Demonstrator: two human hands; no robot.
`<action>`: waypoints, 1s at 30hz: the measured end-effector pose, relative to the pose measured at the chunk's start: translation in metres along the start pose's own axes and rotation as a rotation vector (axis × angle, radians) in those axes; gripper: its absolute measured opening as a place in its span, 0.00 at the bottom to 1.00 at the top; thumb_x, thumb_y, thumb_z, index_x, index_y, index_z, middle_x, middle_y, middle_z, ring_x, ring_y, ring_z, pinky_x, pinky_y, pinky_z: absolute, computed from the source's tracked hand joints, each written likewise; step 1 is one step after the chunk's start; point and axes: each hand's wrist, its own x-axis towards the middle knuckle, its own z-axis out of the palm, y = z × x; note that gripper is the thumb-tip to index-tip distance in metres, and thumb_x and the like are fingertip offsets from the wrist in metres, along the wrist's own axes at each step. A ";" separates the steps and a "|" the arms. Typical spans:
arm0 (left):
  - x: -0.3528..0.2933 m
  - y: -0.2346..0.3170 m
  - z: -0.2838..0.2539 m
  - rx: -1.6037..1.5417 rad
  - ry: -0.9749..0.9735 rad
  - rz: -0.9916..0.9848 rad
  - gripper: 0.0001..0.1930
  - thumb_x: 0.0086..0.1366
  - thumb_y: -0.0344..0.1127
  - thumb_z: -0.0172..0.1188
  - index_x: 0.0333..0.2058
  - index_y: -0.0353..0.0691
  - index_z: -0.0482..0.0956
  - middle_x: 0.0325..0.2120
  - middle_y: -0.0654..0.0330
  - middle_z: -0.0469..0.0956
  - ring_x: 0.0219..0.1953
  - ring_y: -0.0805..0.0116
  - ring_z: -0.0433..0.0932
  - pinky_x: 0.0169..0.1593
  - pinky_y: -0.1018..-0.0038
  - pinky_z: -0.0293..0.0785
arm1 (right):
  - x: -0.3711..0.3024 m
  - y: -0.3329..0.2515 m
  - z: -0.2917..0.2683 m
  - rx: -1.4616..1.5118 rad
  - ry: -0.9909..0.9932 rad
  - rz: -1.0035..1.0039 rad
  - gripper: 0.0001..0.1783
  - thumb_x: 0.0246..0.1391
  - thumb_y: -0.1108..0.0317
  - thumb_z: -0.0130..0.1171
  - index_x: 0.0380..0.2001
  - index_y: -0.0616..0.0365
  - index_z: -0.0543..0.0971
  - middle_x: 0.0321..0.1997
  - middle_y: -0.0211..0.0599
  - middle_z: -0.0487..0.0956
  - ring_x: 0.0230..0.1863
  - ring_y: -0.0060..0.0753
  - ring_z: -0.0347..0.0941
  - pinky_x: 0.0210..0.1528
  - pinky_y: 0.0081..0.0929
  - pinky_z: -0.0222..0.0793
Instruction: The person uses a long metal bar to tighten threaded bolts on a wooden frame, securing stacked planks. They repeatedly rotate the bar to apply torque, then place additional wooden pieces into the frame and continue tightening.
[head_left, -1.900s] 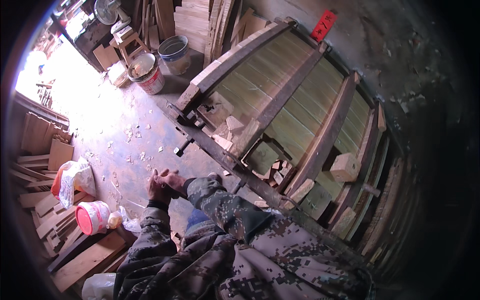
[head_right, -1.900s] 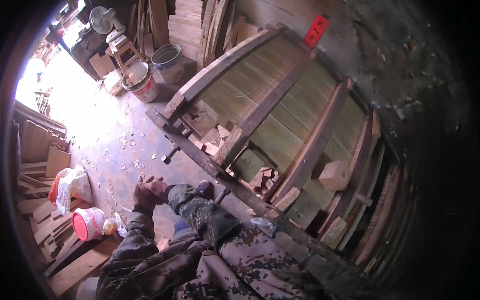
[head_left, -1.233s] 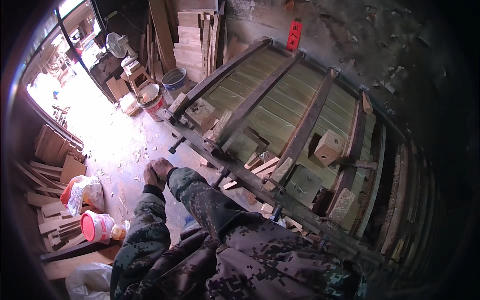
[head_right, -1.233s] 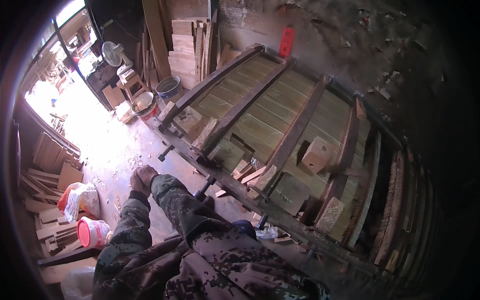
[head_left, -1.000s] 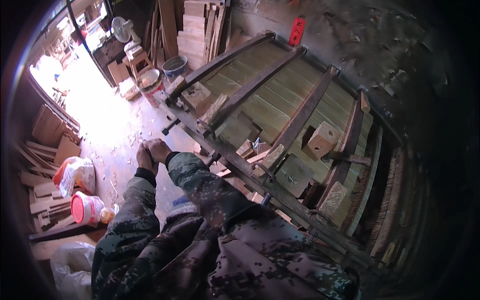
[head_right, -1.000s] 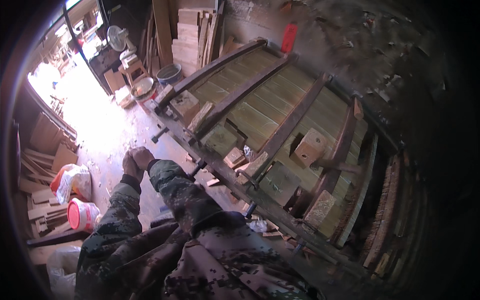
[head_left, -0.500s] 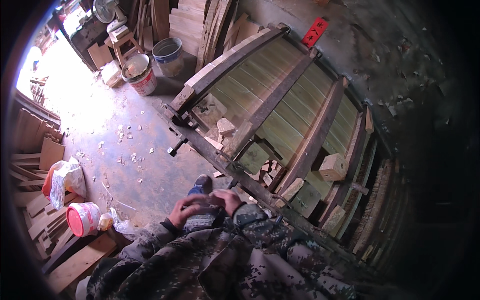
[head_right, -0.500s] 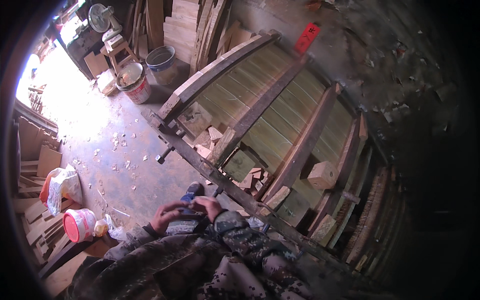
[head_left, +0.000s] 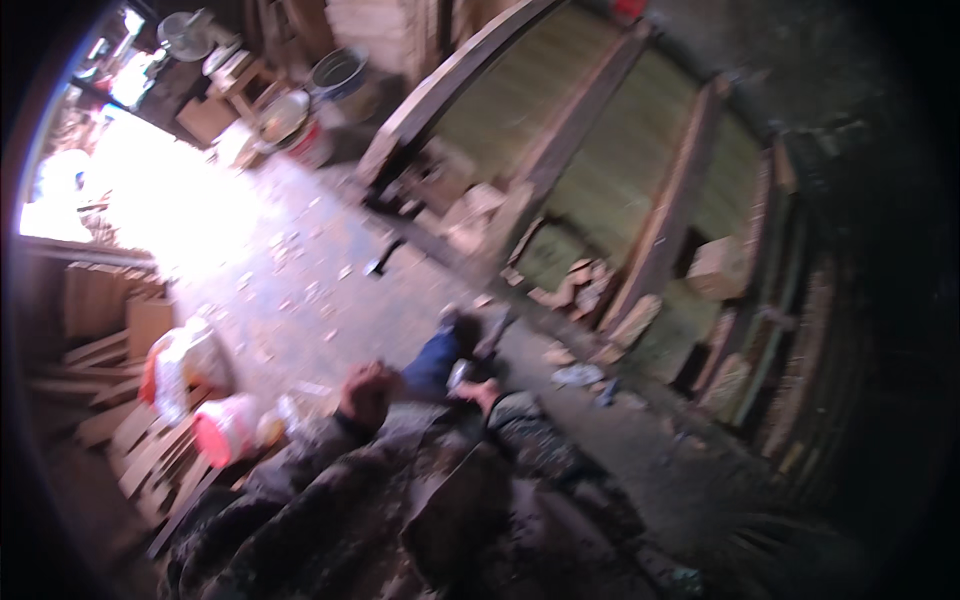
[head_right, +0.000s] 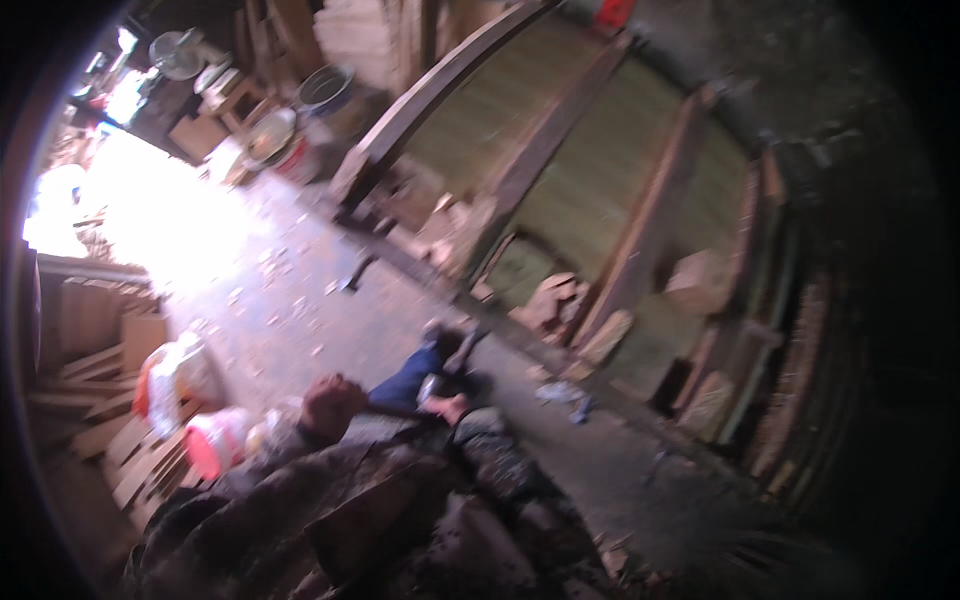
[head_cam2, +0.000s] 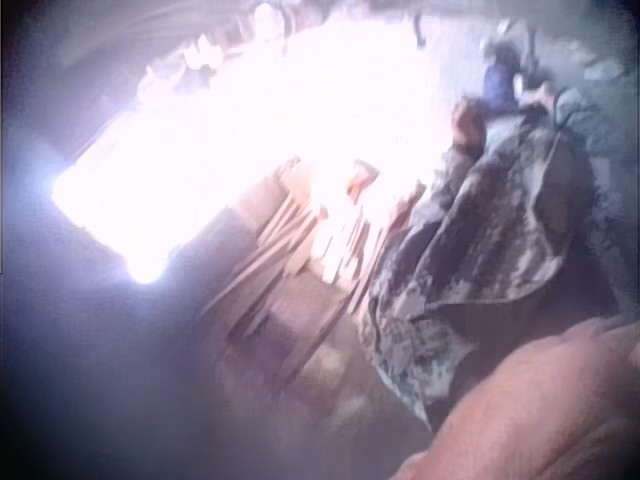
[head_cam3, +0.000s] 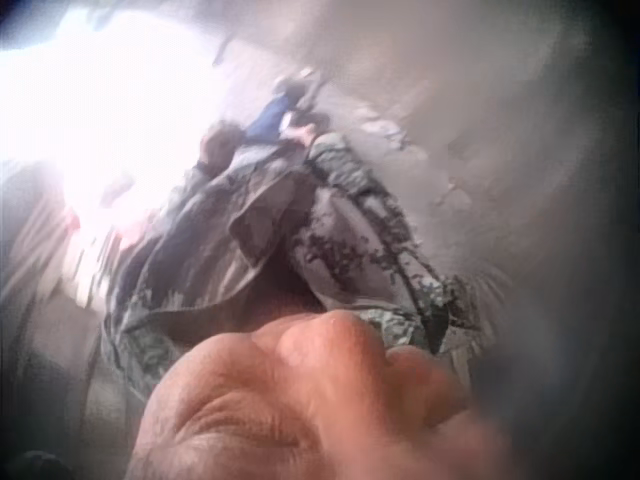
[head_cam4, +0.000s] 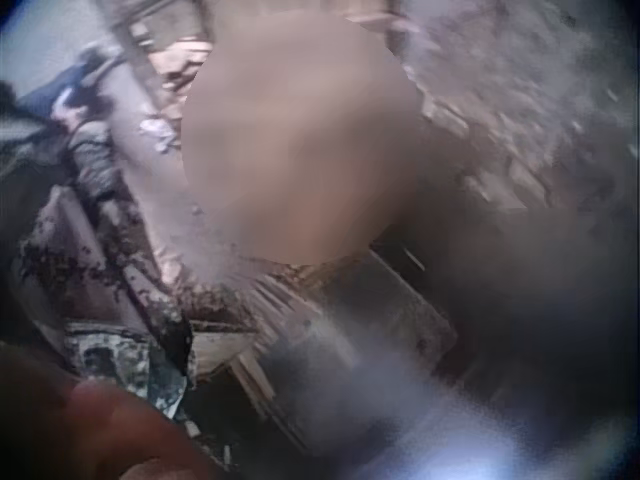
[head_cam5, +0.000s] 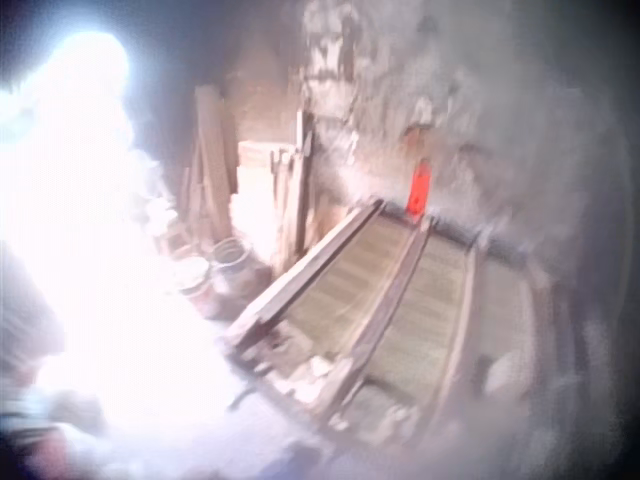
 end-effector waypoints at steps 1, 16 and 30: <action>-0.004 0.007 -0.002 0.082 0.046 0.029 0.14 0.59 0.34 0.53 0.16 0.37 0.67 0.14 0.53 0.70 0.18 0.65 0.66 0.27 0.68 0.63 | -0.001 -0.004 0.006 0.059 -0.060 0.011 0.46 0.40 0.47 0.69 0.55 0.70 0.69 0.57 0.55 0.72 0.60 0.47 0.66 0.62 0.37 0.58; 0.080 0.118 -0.123 -0.222 0.106 0.105 0.15 0.59 0.44 0.50 0.16 0.47 0.64 0.11 0.63 0.59 0.20 0.63 0.60 0.37 0.64 0.59 | 0.085 -0.151 0.074 0.156 0.172 -0.004 0.36 0.35 0.53 0.73 0.45 0.68 0.76 0.44 0.46 0.79 0.45 0.40 0.74 0.51 0.34 0.66; 0.259 0.187 -0.355 -0.262 0.882 -0.289 0.14 0.69 0.48 0.42 0.32 0.47 0.70 0.30 0.56 0.73 0.39 0.51 0.71 0.53 0.47 0.65 | 0.167 -0.256 0.186 -0.068 0.464 0.212 0.45 0.36 0.47 0.73 0.50 0.71 0.71 0.54 0.57 0.75 0.57 0.52 0.70 0.60 0.38 0.63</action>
